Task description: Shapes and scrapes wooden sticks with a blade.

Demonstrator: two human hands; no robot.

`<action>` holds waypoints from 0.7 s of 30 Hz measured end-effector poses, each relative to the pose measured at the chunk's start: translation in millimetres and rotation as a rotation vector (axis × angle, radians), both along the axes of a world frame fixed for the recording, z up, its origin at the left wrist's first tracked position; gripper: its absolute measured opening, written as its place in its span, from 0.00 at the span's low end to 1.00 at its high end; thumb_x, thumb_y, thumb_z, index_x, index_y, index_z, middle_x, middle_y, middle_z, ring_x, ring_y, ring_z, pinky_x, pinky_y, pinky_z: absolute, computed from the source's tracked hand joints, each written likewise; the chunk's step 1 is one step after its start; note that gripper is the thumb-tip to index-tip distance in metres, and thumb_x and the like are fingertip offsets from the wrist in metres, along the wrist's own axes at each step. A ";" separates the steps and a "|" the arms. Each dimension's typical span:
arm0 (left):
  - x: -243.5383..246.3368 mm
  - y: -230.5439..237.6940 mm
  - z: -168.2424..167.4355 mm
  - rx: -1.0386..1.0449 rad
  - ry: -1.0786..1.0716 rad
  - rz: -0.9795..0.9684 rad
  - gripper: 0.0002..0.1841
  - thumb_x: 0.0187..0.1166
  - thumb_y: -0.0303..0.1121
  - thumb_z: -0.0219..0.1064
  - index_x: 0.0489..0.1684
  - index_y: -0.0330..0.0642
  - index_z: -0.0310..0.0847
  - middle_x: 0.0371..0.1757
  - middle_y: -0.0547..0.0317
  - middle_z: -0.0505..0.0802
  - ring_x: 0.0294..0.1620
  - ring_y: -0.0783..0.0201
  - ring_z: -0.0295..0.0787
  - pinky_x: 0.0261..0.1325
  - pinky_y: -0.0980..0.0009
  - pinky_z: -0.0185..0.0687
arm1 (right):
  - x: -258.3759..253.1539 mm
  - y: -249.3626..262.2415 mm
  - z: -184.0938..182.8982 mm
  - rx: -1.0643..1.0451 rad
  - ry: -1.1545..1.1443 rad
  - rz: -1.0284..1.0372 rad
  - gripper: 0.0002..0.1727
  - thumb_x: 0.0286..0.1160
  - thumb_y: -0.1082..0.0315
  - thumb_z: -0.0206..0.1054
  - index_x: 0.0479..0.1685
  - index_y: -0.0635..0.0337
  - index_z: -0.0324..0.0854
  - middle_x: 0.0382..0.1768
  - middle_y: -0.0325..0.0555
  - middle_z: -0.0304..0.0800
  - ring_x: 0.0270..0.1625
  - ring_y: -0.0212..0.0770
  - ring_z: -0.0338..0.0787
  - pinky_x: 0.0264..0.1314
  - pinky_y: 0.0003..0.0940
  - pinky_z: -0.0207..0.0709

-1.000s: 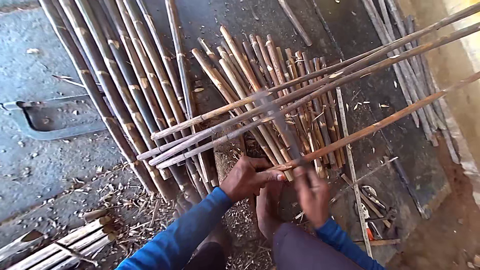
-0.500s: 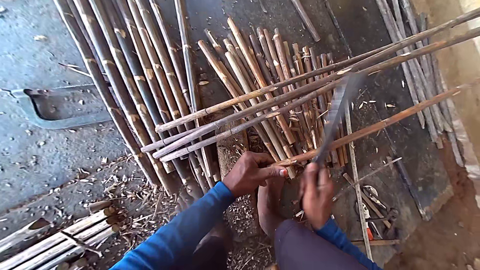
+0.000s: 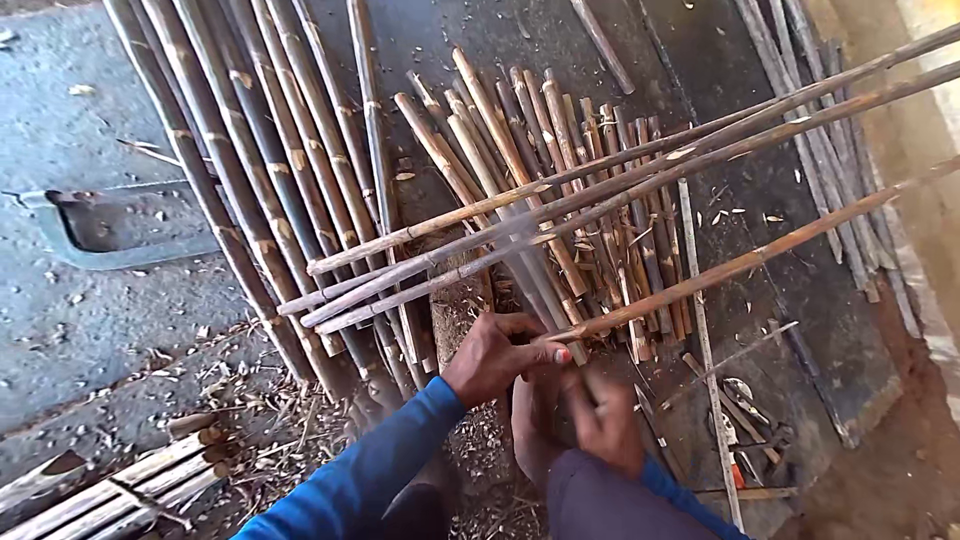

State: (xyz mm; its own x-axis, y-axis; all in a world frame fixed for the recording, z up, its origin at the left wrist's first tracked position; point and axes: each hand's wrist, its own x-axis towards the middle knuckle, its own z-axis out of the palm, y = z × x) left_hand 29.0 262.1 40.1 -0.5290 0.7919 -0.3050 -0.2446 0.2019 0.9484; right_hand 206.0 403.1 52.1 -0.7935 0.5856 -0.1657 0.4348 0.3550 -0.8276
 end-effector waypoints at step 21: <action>12.3 2.6 -5.7 0.032 0.075 -0.026 0.21 0.82 0.57 0.66 0.39 0.46 0.87 0.18 0.63 0.88 0.16 0.67 0.85 0.22 0.70 0.86 | -0.4 9.1 3.7 0.078 0.003 0.062 0.22 0.87 0.47 0.60 0.37 0.57 0.87 0.18 0.35 0.81 0.18 0.31 0.80 0.21 0.34 0.79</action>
State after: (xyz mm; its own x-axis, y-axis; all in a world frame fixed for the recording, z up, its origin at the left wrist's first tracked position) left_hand 41.4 264.7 34.4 -0.5284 0.8145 -0.2395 -0.1673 0.1766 0.9700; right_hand 205.6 412.3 55.9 -0.8289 0.5466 -0.1195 0.4079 0.4442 -0.7977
